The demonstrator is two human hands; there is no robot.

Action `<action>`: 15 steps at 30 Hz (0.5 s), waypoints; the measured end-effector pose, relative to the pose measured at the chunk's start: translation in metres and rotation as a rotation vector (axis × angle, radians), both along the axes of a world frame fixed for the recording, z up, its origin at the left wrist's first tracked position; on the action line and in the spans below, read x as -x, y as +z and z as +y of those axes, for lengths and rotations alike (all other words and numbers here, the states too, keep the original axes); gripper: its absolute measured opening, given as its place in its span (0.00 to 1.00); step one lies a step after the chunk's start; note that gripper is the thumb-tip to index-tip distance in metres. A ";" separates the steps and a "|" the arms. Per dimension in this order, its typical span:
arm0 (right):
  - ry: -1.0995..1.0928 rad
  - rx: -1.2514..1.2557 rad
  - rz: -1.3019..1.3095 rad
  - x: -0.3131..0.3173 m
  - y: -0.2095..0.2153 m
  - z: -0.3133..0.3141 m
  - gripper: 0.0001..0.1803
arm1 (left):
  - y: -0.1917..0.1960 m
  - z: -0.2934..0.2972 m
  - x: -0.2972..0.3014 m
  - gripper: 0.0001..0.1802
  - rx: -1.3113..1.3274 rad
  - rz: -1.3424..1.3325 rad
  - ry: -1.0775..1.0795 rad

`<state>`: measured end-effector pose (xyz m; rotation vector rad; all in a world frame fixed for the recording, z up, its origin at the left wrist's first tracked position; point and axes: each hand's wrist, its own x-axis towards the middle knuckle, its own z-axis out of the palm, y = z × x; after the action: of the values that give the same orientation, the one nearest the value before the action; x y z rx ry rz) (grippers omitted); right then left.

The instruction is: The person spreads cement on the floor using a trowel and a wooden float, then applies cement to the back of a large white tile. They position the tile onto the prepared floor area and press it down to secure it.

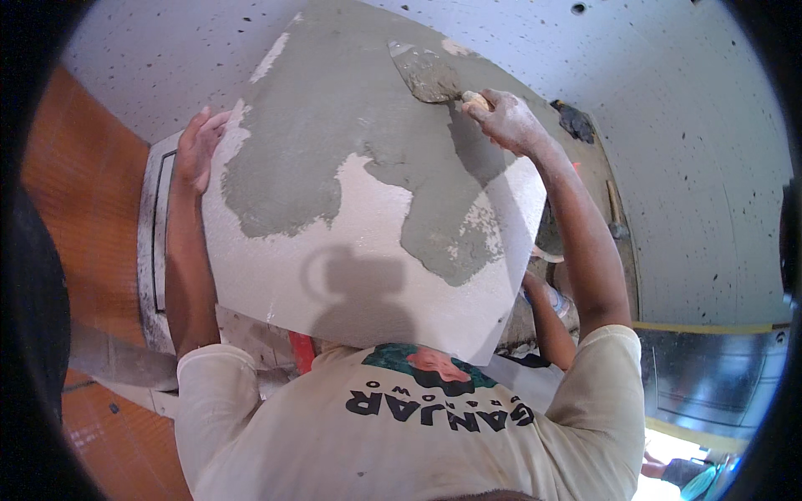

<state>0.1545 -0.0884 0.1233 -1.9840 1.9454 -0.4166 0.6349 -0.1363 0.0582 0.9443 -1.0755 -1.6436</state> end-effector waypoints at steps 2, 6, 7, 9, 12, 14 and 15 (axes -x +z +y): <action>-0.104 -0.216 -0.143 0.008 0.010 0.014 0.29 | 0.004 0.006 -0.004 0.43 0.013 -0.002 -0.032; -0.081 -0.482 -0.417 0.009 0.000 0.057 0.28 | -0.003 0.002 -0.004 0.41 -0.027 0.042 -0.006; -0.057 -0.518 -0.407 0.001 -0.001 0.070 0.29 | -0.004 0.001 -0.005 0.40 -0.041 0.051 -0.002; 0.024 -0.623 -0.279 -0.027 0.015 0.094 0.29 | -0.004 0.004 -0.011 0.39 -0.054 0.049 0.004; 0.225 -0.489 -0.333 -0.019 -0.027 0.121 0.27 | -0.002 0.002 -0.012 0.39 -0.057 0.042 -0.014; 0.252 -0.535 -0.336 -0.008 -0.026 0.137 0.26 | -0.004 0.004 -0.016 0.39 -0.076 0.045 -0.001; 0.248 -0.555 -0.332 0.002 -0.023 0.145 0.26 | -0.006 0.000 -0.016 0.39 -0.100 0.064 0.015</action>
<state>0.1521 0.0562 0.1001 -1.6375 1.3953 -0.1102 0.6506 -0.1363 0.0517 0.9555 -0.9481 -1.7174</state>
